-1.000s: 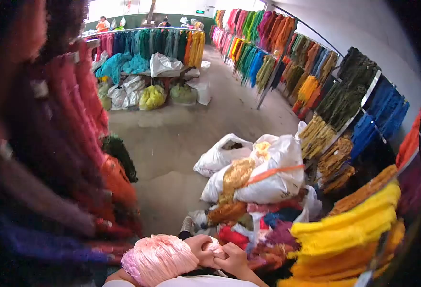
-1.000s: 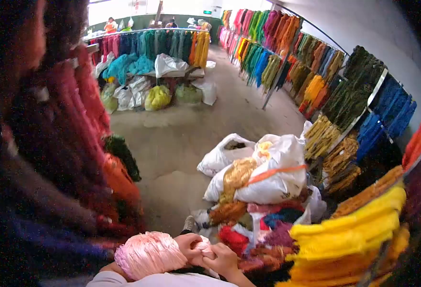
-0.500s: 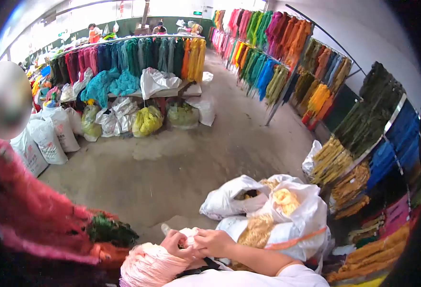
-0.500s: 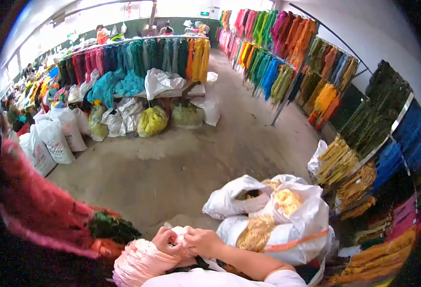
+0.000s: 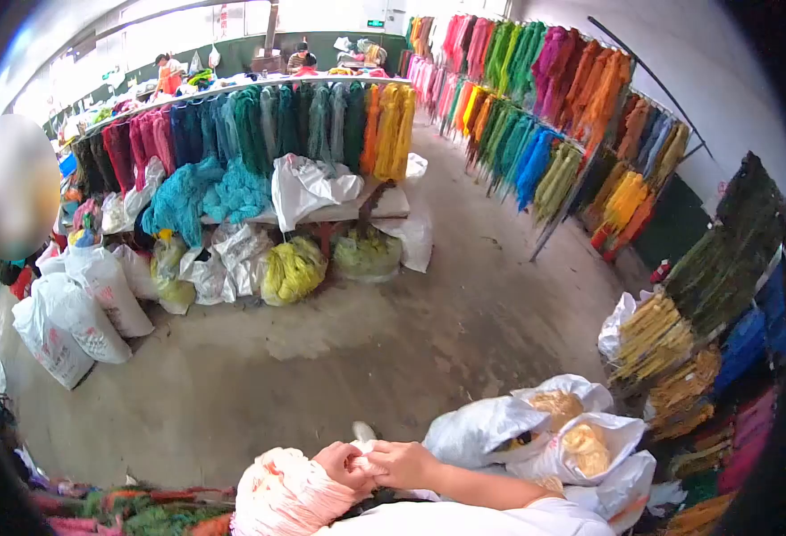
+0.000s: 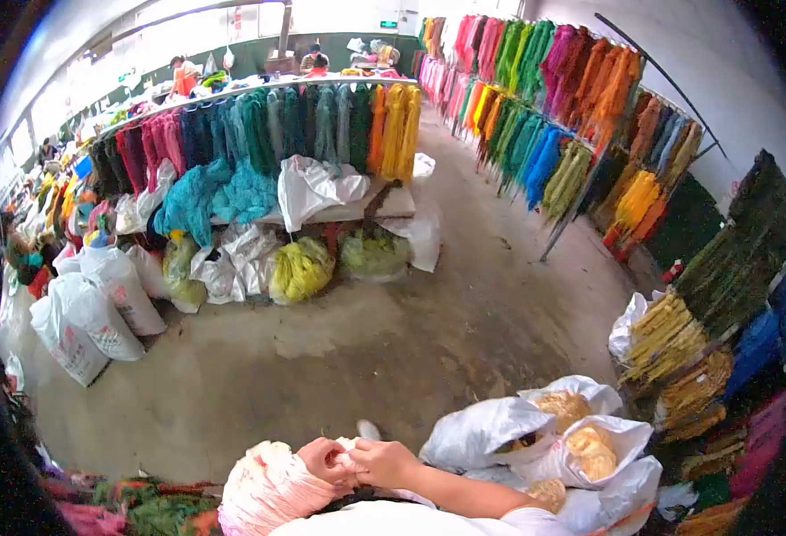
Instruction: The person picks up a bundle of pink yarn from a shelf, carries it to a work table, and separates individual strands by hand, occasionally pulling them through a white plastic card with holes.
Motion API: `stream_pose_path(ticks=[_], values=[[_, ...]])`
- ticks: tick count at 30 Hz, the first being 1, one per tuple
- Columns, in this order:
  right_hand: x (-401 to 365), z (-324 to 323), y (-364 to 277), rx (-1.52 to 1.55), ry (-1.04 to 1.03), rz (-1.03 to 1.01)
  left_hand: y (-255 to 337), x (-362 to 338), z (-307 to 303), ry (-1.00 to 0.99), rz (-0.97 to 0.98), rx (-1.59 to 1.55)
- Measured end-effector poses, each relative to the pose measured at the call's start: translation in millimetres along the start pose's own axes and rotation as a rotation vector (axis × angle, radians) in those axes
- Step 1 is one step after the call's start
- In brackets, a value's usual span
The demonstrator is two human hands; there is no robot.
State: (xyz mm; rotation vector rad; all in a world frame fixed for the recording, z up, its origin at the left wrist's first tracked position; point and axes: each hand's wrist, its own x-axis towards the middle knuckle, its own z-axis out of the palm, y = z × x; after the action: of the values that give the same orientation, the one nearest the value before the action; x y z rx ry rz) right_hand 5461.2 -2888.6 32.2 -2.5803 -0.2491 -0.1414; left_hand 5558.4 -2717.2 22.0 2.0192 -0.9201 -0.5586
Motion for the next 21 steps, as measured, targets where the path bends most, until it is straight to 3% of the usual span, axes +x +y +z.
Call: stream_pose_path(ticks=[2, 4, 8, 11, 13, 15, 17, 18, 19, 20, 21], values=[[53.6, 11.5, 17.0, 0.062, -0.003, -0.014, -24.5, 34.6, -40.7, -0.095, -0.087, -0.044], [115.2, 15.9, 30.8, 0.096, 0.004, -0.093, -62.3, 59.6, -69.1, -0.007, -0.196, -0.114], [247.1, 17.1, 52.5, 0.127, -0.090, -0.253, -123.6, 112.2, -130.4, 0.335, -0.161, -0.185], [343.7, 6.3, 42.6, 0.112, -0.339, -0.282, -150.3, 133.8, -184.2, 0.473, -0.220, -0.200], [399.5, 30.8, 41.8, 0.144, -0.384, -0.422, -169.0, 137.8, -215.7, 0.563, -0.278, -0.266], [456.1, 38.0, 22.9, 0.197, -0.425, -0.557, -208.1, 119.9, -237.2, 0.554, -0.422, -0.390], [511.9, 39.7, -19.2, 0.067, -0.653, -0.552, -238.9, 111.8, -255.4, 0.451, -0.344, -0.363], [540.5, 74.5, -23.8, -0.120, -0.622, -0.932, -240.9, 130.3, -297.0, 0.456, -0.339, -0.350], [561.4, 105.2, -33.1, -0.416, -0.288, -1.468, -251.6, 119.6, -316.3, 0.506, -0.364, -0.328], [584.9, 102.3, -61.5, -0.165, -0.415, -1.180, -267.7, 109.5, -328.5, 0.574, -0.399, -0.308], [609.4, 140.3, -66.4, -0.043, -0.629, -1.023, -290.4, 97.1, -346.4, 0.645, -0.438, -0.291]])
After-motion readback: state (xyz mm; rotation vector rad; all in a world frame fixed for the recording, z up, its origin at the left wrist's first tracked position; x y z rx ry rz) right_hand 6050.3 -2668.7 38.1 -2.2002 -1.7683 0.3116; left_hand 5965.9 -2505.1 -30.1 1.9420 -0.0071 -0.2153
